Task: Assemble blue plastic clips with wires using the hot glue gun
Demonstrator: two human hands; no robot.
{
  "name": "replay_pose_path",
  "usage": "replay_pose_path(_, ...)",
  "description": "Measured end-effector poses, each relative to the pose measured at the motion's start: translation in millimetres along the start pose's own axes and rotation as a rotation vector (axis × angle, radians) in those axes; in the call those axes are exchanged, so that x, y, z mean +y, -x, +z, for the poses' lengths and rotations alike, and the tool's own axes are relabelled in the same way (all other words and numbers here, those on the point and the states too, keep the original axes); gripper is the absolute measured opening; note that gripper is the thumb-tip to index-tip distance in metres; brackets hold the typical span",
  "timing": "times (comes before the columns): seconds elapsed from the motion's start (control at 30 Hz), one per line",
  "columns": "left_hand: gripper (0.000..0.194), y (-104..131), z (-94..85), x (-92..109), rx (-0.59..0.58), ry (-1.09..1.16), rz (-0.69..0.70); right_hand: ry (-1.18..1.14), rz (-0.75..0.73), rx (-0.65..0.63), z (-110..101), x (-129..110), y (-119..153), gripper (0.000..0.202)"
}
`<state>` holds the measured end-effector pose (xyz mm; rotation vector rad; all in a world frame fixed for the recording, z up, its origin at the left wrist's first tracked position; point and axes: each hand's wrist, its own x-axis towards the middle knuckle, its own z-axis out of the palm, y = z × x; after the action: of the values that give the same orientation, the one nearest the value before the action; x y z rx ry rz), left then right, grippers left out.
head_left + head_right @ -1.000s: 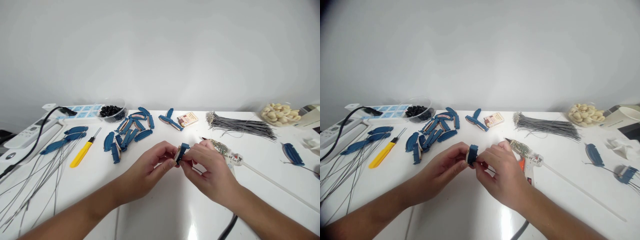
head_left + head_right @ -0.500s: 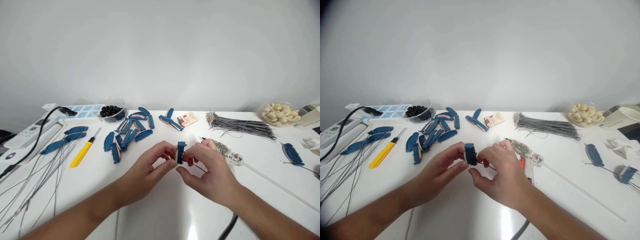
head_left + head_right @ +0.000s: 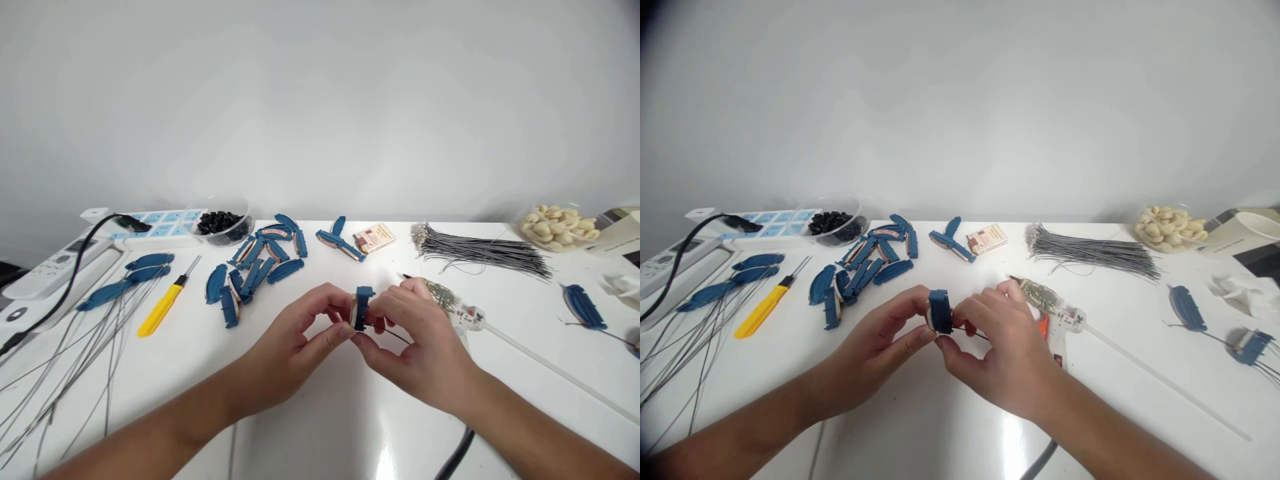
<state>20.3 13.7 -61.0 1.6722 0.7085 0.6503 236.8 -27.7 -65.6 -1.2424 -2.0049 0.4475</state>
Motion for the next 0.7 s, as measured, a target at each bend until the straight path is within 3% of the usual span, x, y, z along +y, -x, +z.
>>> replay_pose_path(0.23,0.014,1,1.0,2,-0.001,0.007,0.002,-0.008,0.020,0.012,2,-1,2,0.016)
replay_pose_path(0.37,0.018,-1,0.2,-7,0.041,0.128,-0.101,0.014,0.084,0.043,-5,3,0,0.012)
replay_pose_path(0.47,0.020,-4,-3.1,-17,0.101,0.312,-0.197,0.009,0.132,0.150,-20,10,-6,0.010)
replay_pose_path(0.6,0.020,-8,-9.0,-25,0.139,0.523,-0.226,-0.017,0.372,0.275,-51,25,-4,0.031)
replay_pose_path(0.7,0.017,-9,-10.7,-25,0.136,0.591,-0.203,0.027,0.586,0.107,-70,38,20,0.049)
